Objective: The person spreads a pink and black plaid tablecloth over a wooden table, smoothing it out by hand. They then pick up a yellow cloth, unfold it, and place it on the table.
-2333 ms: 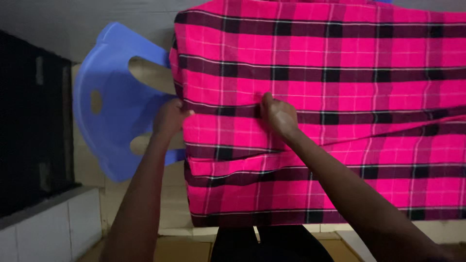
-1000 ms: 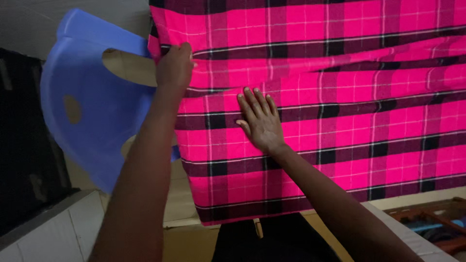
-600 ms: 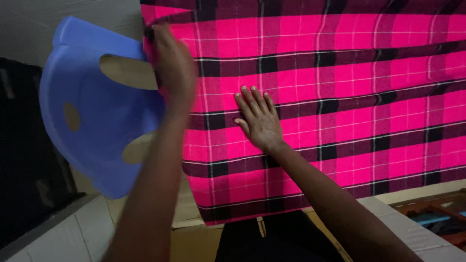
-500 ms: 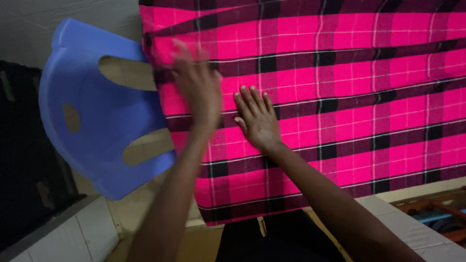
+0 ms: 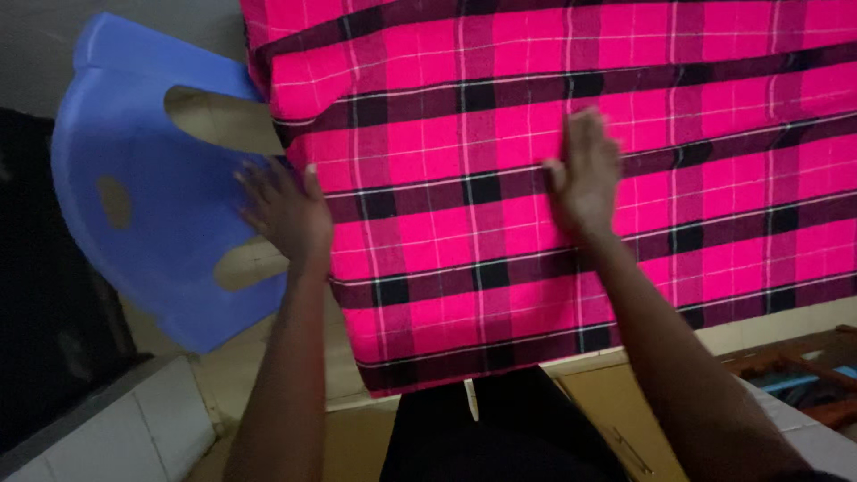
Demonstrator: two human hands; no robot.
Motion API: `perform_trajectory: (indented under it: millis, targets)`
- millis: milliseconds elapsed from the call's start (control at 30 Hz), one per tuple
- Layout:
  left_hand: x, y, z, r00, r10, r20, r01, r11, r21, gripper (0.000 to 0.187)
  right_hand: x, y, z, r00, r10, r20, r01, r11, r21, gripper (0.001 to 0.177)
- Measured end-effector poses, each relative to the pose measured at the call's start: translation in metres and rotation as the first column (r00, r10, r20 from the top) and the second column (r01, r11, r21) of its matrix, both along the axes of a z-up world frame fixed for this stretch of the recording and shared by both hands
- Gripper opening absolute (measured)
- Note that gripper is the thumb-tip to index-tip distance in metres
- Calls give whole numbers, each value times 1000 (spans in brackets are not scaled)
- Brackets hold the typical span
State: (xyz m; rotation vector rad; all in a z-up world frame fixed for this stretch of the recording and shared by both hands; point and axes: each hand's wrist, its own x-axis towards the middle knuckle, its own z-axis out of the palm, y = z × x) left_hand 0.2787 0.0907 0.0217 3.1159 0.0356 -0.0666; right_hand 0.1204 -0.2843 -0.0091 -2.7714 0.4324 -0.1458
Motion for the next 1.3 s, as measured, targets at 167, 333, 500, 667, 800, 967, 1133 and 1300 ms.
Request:
perform_trajectory:
  millis: [167,333,500,667,800,967,1133,1300]
  targets:
    - [-34,-46,3,878,-293,378,422,846,-325,67,-6,29,9,980,148,132,-162,982,101,64]
    - [-95,-110,-13,659,-751,-30,729,649,-216,68,-27,92,12,851,515,-104,-506,856,102,76]
    - [-90,-85,-25,691,-710,-136,707,703,-79,81,-32,17,10,807,454,-378,-488,873,5,84]
    - [-75,-86,-16,701,-712,-49,708,702,-81,81,-20,-95,16,975,122,-186,-107,990,91,70]
    - [-89,-114,-11,817,-576,10,572,810,-131,75,-51,-108,1,946,299,127,-315,941,125,66]
    - [-125,-208,-20,744,-667,-22,666,739,102,70,-92,-60,-7,652,722,-230,-752,655,-76,79]
    - [-134,-299,-56,773,-628,89,619,716,-322,66,-57,-128,-15,708,695,-124,-683,719,128,72]
    - [-108,-321,-63,790,-609,72,614,784,-91,66,32,-245,-30,752,628,-200,-625,776,86,68]
